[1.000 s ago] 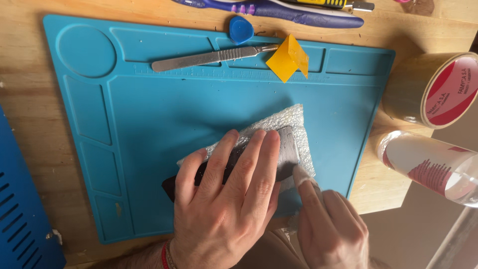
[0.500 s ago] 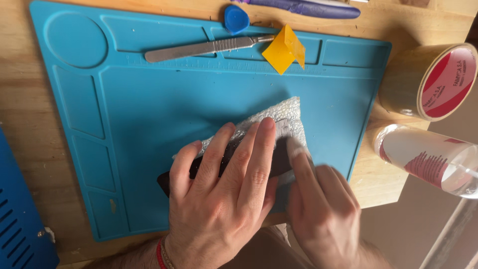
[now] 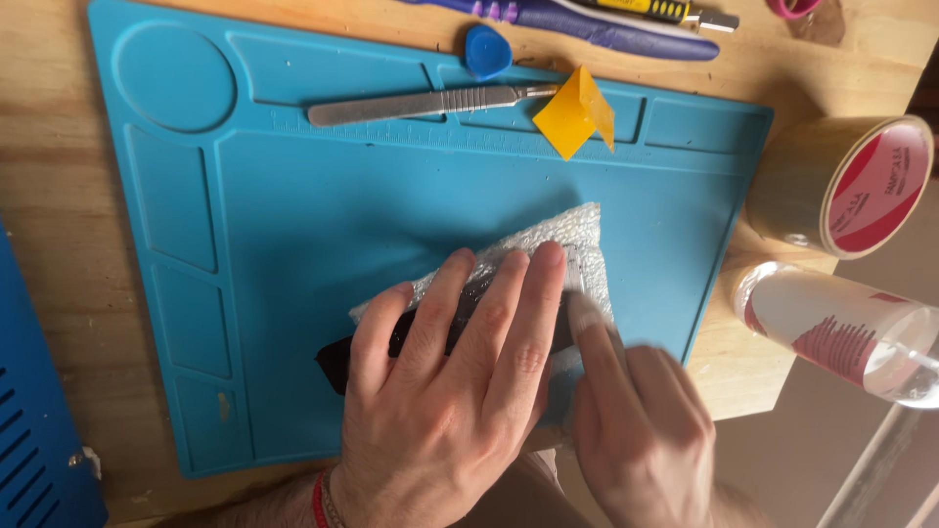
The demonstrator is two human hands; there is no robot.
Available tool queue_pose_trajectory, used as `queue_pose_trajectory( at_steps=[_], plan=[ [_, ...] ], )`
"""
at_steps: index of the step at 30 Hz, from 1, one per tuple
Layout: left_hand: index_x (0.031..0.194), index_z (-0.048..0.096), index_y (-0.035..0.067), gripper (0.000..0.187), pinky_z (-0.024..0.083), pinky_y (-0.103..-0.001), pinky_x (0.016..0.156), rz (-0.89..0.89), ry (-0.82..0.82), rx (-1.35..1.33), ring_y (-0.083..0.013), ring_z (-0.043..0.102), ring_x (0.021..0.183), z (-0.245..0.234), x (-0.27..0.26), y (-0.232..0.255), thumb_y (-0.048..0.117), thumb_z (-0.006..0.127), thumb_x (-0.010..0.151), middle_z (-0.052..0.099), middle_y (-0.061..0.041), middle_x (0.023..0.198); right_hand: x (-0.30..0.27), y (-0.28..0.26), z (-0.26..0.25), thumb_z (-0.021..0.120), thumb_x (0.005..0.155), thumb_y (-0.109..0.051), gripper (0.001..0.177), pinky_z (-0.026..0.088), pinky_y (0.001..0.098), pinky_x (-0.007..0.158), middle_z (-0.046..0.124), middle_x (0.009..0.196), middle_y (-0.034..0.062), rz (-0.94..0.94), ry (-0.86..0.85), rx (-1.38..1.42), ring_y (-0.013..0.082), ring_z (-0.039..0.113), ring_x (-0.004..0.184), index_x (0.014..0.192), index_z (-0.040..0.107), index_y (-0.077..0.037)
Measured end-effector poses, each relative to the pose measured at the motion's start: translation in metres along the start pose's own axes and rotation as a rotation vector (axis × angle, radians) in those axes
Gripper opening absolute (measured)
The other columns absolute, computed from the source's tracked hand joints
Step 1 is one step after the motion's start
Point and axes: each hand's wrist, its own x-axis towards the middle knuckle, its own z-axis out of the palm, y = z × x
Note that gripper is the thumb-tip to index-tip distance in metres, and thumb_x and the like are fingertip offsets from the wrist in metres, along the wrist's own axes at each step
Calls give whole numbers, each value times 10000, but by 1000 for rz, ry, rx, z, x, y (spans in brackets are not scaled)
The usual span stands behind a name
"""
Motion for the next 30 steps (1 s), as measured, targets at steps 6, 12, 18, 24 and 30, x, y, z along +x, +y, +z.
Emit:
queue_pose_trajectory(
  at_steps=[6, 12, 18, 24, 30],
  plan=[
    [1517, 654, 139, 391, 515, -420, 969, 5, 3, 8, -222, 799, 1185, -2, 1, -1, 245, 514, 1167, 824, 42, 1368, 14, 0, -1, 521, 1075, 117, 386, 559, 447, 763, 616, 900, 129, -34, -30, 34, 311, 552, 706, 1391, 735, 56],
    [1477, 682, 166, 312, 518, -403, 951, 2, 33, 0, -217, 815, 1154, 0, 0, -1, 256, 566, 1202, 815, 37, 1317, 25, -7, 0, 551, 1090, 114, 279, 466, 468, 665, 447, 781, 124, -25, -40, 59, 327, 448, 657, 1279, 755, 86],
    [1502, 661, 151, 343, 517, -407, 977, -9, 2, -2, -217, 805, 1182, 0, 1, -1, 276, 576, 1194, 828, 43, 1345, 11, -6, -7, 572, 969, 160, 531, 457, 356, 585, 408, 727, 24, 33, -55, -67, 215, 419, 606, 1386, 816, -60],
    [1529, 640, 143, 386, 494, -407, 999, 1, -8, 17, -214, 796, 1204, -1, 0, 0, 265, 520, 1182, 825, 49, 1365, 18, -8, -9, 564, 927, 138, 571, 493, 417, 629, 445, 773, 54, 1, -74, -84, 264, 468, 631, 1427, 779, -35],
    [1513, 649, 131, 348, 515, -400, 965, 5, 4, 13, -214, 801, 1172, 0, 0, 1, 245, 543, 1202, 837, 36, 1329, 26, -9, -4, 563, 995, 124, 482, 495, 423, 630, 479, 773, 63, -4, -51, -41, 270, 492, 624, 1380, 802, -40]
  ],
)
